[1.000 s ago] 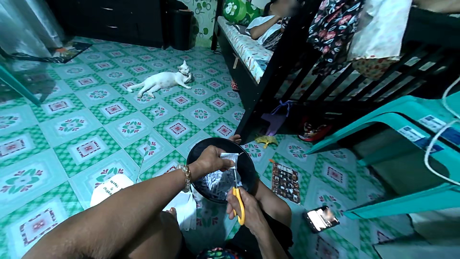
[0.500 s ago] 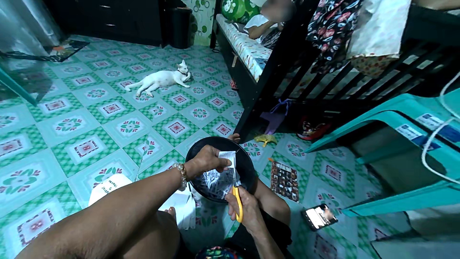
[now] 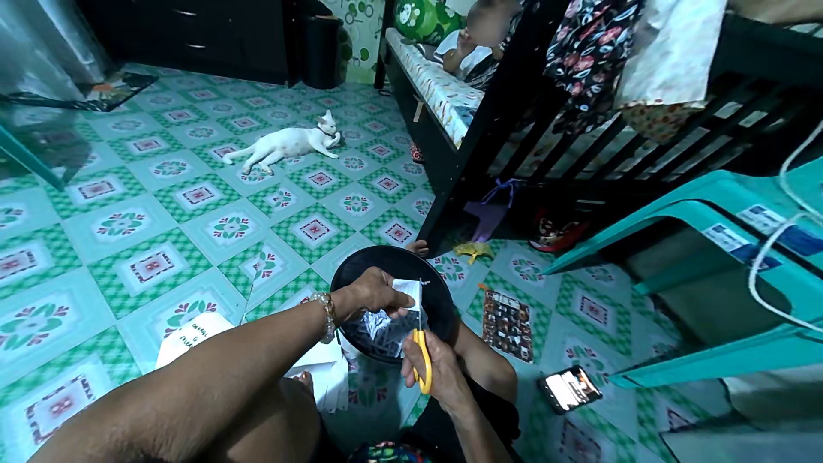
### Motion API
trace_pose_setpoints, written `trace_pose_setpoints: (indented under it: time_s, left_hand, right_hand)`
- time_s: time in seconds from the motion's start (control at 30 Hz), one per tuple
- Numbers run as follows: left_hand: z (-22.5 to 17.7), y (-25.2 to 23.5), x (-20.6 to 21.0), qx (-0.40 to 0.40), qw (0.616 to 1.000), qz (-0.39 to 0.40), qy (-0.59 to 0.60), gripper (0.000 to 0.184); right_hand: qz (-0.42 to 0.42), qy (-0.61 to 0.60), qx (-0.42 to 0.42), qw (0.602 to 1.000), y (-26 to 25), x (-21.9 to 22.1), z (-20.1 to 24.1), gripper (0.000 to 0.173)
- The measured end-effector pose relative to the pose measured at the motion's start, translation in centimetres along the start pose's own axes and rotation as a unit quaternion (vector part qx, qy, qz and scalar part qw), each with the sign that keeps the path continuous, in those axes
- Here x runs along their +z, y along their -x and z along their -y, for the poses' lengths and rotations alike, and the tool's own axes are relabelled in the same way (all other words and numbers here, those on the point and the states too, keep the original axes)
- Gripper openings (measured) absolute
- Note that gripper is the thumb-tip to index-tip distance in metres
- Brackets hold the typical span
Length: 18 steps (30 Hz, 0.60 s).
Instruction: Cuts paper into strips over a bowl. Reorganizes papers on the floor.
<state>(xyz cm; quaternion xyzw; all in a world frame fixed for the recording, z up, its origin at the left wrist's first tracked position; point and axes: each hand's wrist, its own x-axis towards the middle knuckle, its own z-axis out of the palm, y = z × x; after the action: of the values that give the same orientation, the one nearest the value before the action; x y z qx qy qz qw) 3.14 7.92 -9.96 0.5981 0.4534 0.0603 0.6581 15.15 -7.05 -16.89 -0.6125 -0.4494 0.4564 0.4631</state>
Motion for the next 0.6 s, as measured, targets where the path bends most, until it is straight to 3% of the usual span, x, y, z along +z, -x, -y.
trace_pose_setpoints:
  time_s: [0.37,0.5,0.6]
  left_hand:
    - [-0.04,-0.1,-0.04,-0.042,0.999,0.003,0.008,0.011]
    - [-0.04,0.14,-0.25,-0.044,0.997,0.024,-0.062,0.012]
    - [0.25,0.32,-0.46,-0.023,0.988,0.068,-0.138,0.014]
  right_hand:
    - [-0.009,-0.066,0.023,0.998,-0.24,-0.23,-0.47,0.01]
    - [-0.008,-0.111,0.053,0.992,-0.25,-0.19,-0.5,0.012]
    - [-0.066,-0.106,0.024,0.992,-0.17,-0.09,-0.43,0.004]
